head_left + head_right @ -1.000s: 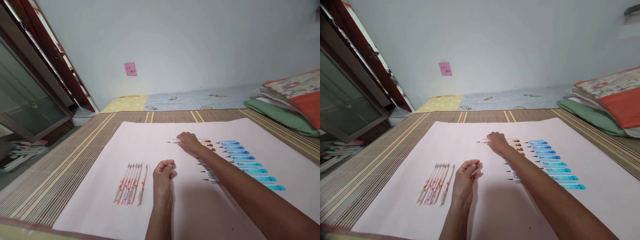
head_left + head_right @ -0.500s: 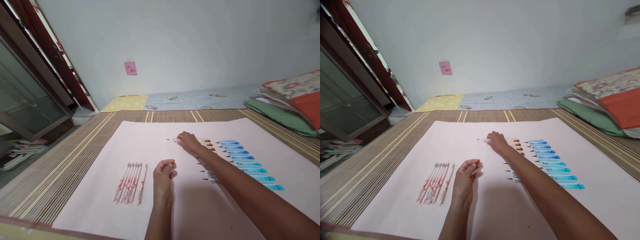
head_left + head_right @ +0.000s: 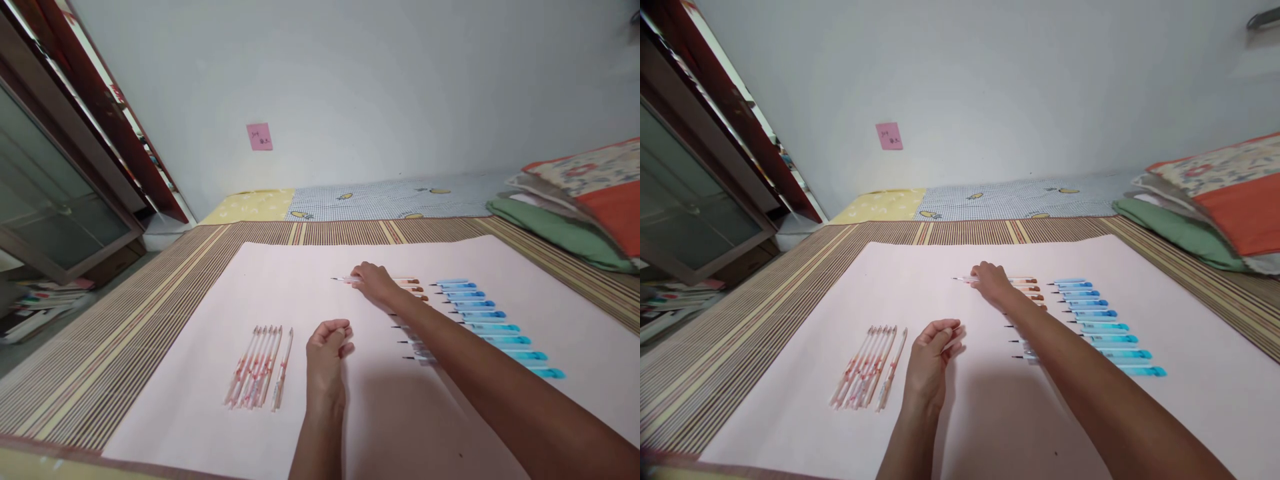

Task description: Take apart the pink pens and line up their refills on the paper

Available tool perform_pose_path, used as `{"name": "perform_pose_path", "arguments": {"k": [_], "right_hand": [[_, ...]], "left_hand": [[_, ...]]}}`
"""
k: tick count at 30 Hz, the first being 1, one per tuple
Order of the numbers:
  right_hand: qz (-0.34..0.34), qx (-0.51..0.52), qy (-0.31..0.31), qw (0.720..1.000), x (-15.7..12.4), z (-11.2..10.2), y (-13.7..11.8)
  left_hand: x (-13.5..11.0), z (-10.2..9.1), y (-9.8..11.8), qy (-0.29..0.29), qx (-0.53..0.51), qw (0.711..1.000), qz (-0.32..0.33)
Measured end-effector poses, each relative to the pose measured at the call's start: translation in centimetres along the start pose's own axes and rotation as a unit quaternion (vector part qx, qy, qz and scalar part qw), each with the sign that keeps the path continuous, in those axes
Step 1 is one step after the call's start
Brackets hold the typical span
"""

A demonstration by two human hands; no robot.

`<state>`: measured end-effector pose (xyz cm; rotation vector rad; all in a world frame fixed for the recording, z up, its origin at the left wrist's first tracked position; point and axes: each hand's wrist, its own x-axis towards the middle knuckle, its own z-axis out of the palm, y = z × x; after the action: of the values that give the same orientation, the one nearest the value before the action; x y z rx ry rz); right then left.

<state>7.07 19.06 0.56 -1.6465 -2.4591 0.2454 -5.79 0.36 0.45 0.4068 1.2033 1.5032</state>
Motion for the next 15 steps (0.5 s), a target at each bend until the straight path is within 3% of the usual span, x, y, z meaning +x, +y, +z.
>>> {"name": "perform_pose_path", "arguments": {"k": [15], "right_hand": [[-0.025, 0.059, 0.013, 0.998, 0.9, 0.9, 1.0]], "left_hand": [[0.0, 0.0, -0.1, -0.003, 0.001, 1.000, 0.000]]}}
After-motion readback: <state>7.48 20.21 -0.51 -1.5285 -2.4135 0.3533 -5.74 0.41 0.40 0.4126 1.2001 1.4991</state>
